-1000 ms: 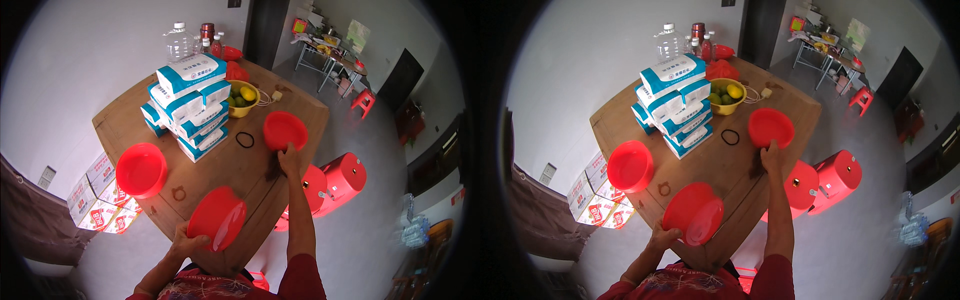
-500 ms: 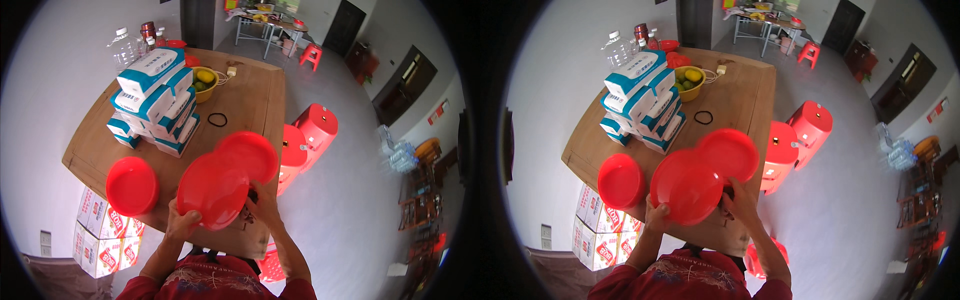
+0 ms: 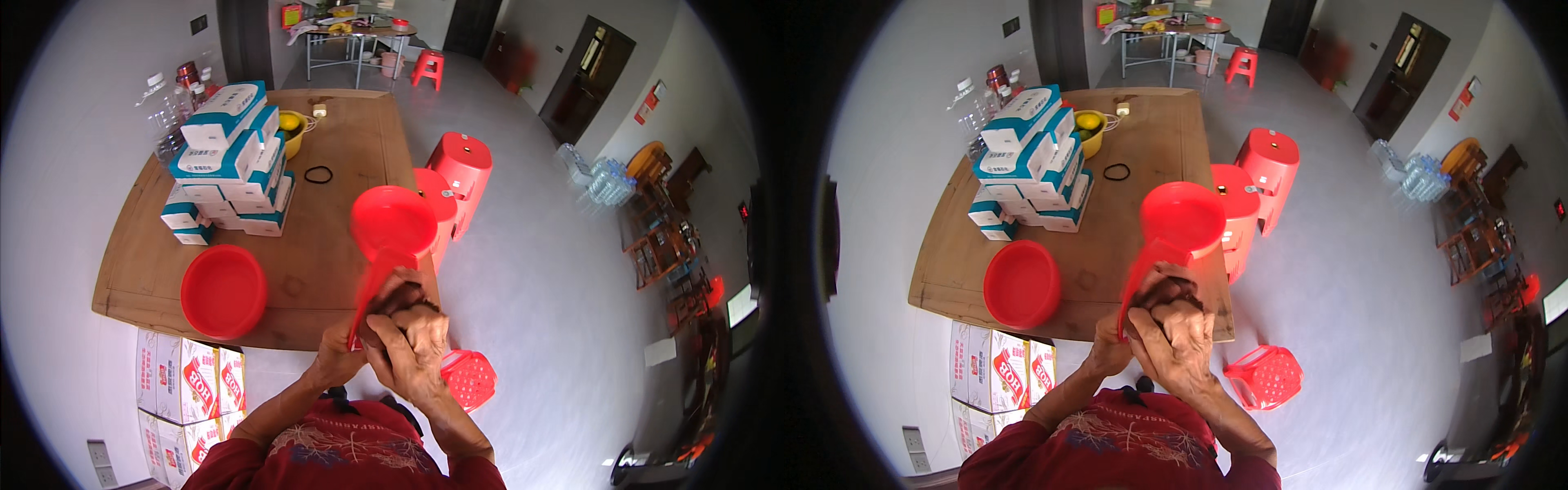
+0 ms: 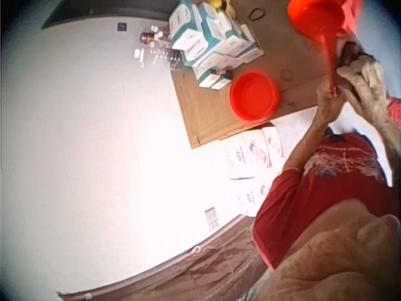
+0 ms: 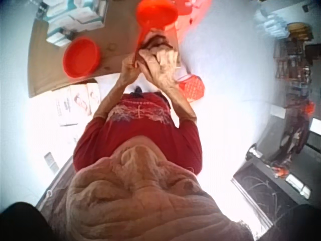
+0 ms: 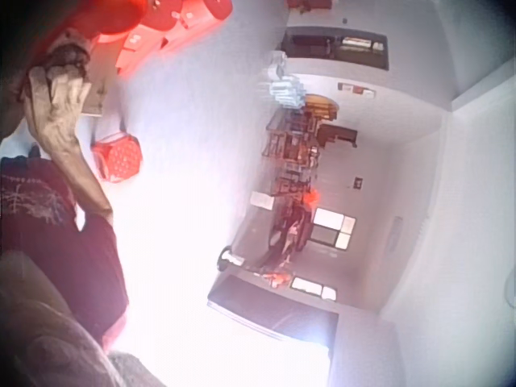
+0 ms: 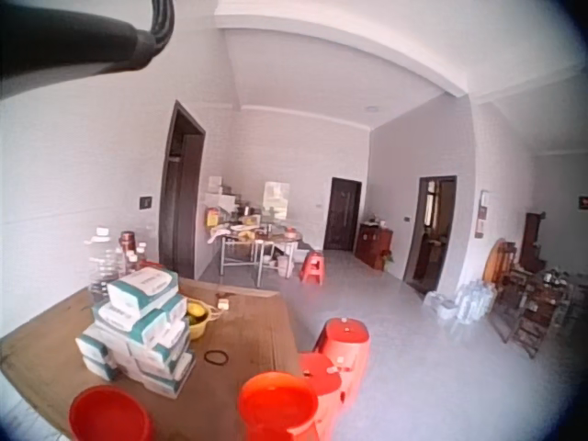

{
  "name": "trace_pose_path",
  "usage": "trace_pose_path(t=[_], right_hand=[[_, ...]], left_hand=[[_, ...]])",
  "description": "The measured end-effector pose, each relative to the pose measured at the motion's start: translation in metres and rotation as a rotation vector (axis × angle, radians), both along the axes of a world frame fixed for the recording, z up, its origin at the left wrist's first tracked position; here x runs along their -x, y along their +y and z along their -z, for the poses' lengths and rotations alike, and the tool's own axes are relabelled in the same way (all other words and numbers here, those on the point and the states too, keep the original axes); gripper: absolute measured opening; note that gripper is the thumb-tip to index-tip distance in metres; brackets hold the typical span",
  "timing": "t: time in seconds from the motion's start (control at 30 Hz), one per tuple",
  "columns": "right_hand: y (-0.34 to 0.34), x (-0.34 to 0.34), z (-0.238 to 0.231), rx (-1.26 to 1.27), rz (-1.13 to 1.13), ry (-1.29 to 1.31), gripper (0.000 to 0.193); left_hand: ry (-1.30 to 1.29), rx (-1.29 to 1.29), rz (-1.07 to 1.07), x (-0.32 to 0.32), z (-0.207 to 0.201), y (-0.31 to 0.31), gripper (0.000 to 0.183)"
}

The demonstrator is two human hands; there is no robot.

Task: The person wipes the interior and exterior surfaces of several red plastic bowls using a dark cloth. They handle the bowls one at a time, rotating them to clean all sides, and place them back on the wooden table after wiping.

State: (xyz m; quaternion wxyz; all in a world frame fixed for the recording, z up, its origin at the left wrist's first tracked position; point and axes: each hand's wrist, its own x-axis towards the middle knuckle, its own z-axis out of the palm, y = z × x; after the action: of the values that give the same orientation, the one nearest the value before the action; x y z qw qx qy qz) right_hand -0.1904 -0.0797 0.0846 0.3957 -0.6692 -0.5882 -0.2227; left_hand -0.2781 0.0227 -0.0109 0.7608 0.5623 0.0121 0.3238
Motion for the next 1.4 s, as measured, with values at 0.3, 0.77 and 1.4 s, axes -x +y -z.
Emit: trace_pose_path(t=[0.3, 0.77, 1.4], right_hand=[[-0.058, -0.061, 0.001, -0.105, -0.065, 0.895, 0.023], [-0.2, -0.057, 0.012, -0.18, -0.13, 0.895, 0.017], [-0.095, -0.01, 0.017, -0.12, -0.048, 0.348, 0.028]], left_hand=[[0.151, -0.387, 0.252, 0.005, -0.033, -0.058, 0.023], [0.145, -0.356, 0.562, 0.009, -0.041, -0.154, 0.018], [0.228, -0.353, 0.337, 0.036, -0.033, -0.076, 0.039]])
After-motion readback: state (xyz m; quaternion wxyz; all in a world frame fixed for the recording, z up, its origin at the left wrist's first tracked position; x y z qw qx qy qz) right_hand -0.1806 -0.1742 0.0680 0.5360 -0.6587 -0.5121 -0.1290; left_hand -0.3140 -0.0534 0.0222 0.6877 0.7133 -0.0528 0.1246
